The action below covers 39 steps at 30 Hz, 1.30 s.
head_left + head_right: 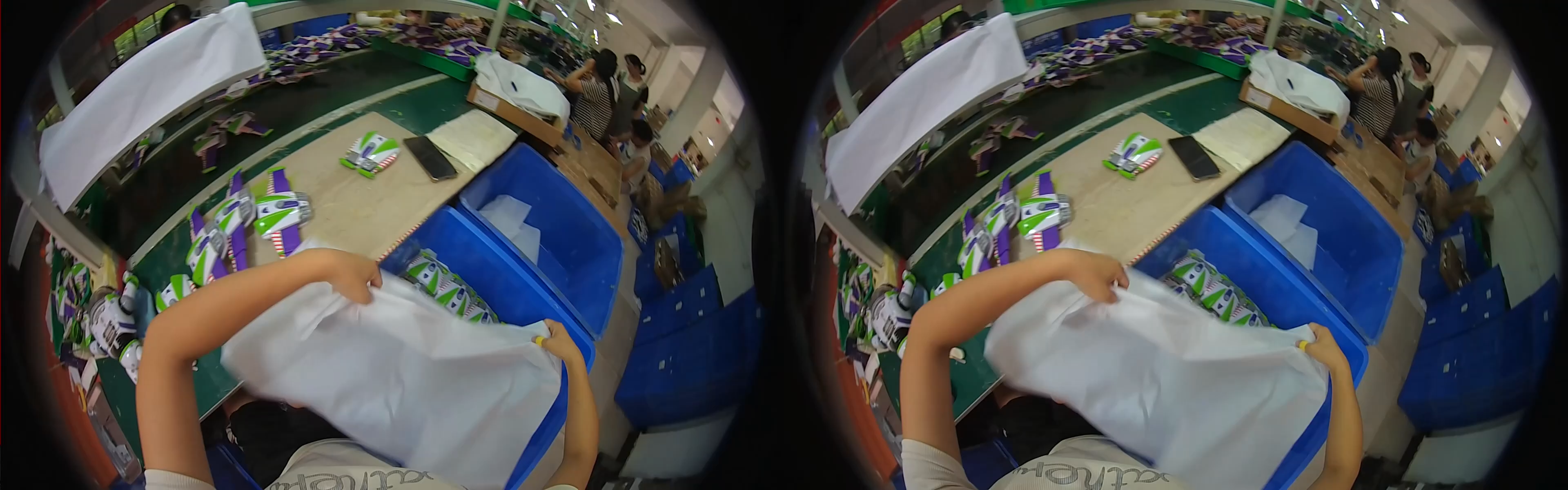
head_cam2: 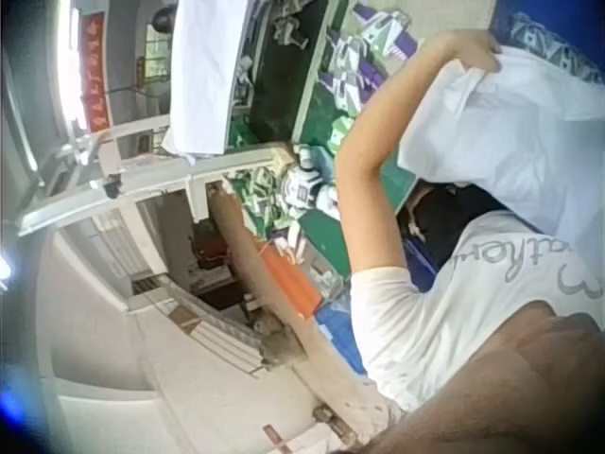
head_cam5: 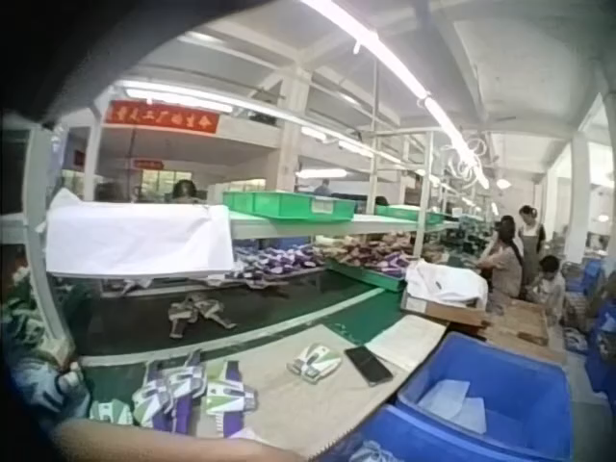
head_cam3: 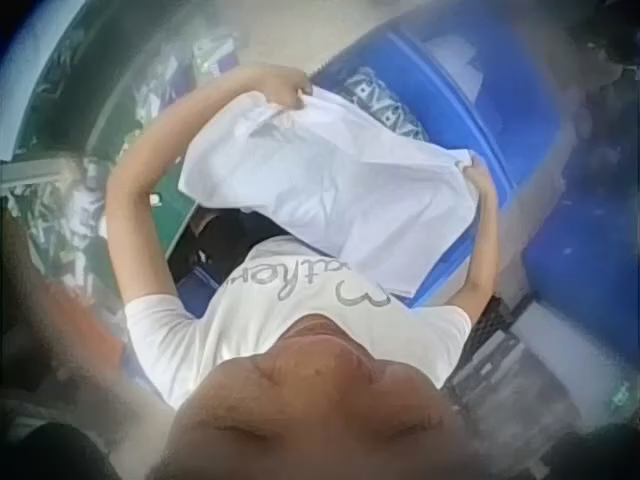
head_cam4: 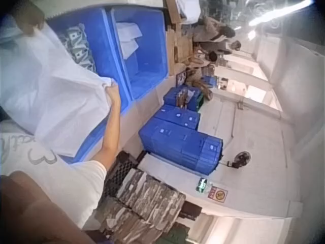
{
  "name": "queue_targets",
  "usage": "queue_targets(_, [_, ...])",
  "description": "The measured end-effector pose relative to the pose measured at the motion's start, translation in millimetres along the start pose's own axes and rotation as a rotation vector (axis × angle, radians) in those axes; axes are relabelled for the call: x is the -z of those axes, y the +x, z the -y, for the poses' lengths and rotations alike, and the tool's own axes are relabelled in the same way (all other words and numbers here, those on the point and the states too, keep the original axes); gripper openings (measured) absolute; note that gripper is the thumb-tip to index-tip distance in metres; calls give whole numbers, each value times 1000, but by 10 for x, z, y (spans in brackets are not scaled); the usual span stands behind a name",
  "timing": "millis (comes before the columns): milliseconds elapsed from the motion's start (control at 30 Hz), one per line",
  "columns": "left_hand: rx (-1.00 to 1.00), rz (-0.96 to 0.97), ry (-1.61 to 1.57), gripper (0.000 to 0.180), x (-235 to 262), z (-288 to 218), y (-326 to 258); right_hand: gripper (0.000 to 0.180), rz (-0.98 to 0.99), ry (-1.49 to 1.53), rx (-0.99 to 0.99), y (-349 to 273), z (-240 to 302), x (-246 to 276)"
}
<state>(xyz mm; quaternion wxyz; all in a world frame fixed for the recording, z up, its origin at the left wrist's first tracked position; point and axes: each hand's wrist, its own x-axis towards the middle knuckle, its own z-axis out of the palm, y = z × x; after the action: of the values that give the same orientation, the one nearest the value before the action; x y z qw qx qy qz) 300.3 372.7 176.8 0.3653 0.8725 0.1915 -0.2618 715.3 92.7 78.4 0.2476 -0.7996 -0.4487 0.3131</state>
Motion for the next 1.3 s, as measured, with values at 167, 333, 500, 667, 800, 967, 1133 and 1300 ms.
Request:
queue_targets(167, [197, 145, -7, 29, 253, -249, 549, 32, 140, -208, -282, -75, -511, 60])
queue_targets(333, [145, -934, 1495, 43, -113, -517, 1286, 28, -226, -526, -229, -146, -557, -341])
queue_targets(500, [-355, -635, 506, 83, -1267, -910, 821, 27, -540, -431, -393, -345, -858, -423])
queue_targets(667, [169, -455, 649, 101, -1696, 50, 1011, 33, -829, -387, -413, -255, -1207, -423])
queue_targets(800, [210, -504, 725, 101, -1617, 583, 1303, 33, -822, -466, -417, -297, -1297, -455])
queue_targets(967, [231, -182, 1057, 80, -1688, 589, 1476, 40, -628, -884, -216, -403, -1507, -553])
queue_targets(1133, [266, -62, 1209, 67, -1878, 1113, 1782, 66, -609, -866, -330, -412, -1205, -589])
queue_targets(1300, [282, 14, 1267, 66, -1832, 1343, 1887, 72, -314, -784, 137, -984, -340, -1090])
